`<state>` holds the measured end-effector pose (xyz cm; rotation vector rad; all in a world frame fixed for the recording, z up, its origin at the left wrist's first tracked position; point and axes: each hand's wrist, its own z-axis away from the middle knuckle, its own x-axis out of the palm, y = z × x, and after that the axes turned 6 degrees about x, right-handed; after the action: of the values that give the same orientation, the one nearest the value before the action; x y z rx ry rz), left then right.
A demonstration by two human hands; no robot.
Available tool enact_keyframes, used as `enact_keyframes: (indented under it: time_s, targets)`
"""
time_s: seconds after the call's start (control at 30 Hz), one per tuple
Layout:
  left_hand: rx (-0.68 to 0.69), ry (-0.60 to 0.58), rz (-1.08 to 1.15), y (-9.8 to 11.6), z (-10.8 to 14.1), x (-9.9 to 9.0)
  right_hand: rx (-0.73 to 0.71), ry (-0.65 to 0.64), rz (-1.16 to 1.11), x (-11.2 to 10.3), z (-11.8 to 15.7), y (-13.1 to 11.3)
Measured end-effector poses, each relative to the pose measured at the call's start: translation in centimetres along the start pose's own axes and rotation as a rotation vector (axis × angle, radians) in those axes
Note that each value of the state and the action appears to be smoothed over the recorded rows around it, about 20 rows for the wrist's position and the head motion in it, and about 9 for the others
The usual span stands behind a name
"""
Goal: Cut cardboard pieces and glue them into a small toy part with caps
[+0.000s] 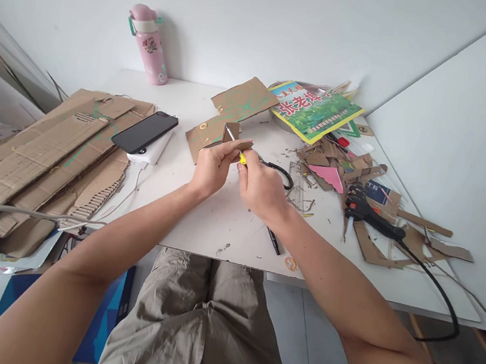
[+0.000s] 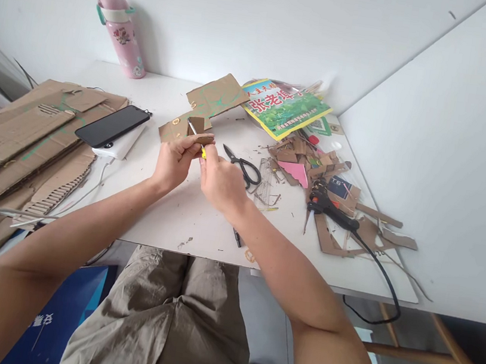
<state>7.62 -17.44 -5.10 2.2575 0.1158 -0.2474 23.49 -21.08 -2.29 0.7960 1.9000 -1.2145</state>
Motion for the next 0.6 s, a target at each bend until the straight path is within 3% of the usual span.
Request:
enact_keyframes:
  time_s: [0.27,0.37,0.5,0.6]
  targets:
    - [0.113,-0.059,-0.209,0.7,-0.3,-1.6,0.049,0.02,-0.121,-0.6,-0.9,0.3]
    - [0.166,-0.033,-0.216,0.9,0.1,-1.5,0.073,-0.02,-0.299,-0.7,-0.5,-0.2]
    - [0.216,-0.028,-0.121,1.3,0.7,-1.1,0.103,-0.31,-0.804,-1.2,0.3,-0.9]
    - [0.162,-0.043,-0.049,1.6,0.8,-0.9,0.122,-0.484,-1.038,-1.7,0.6,-1.0]
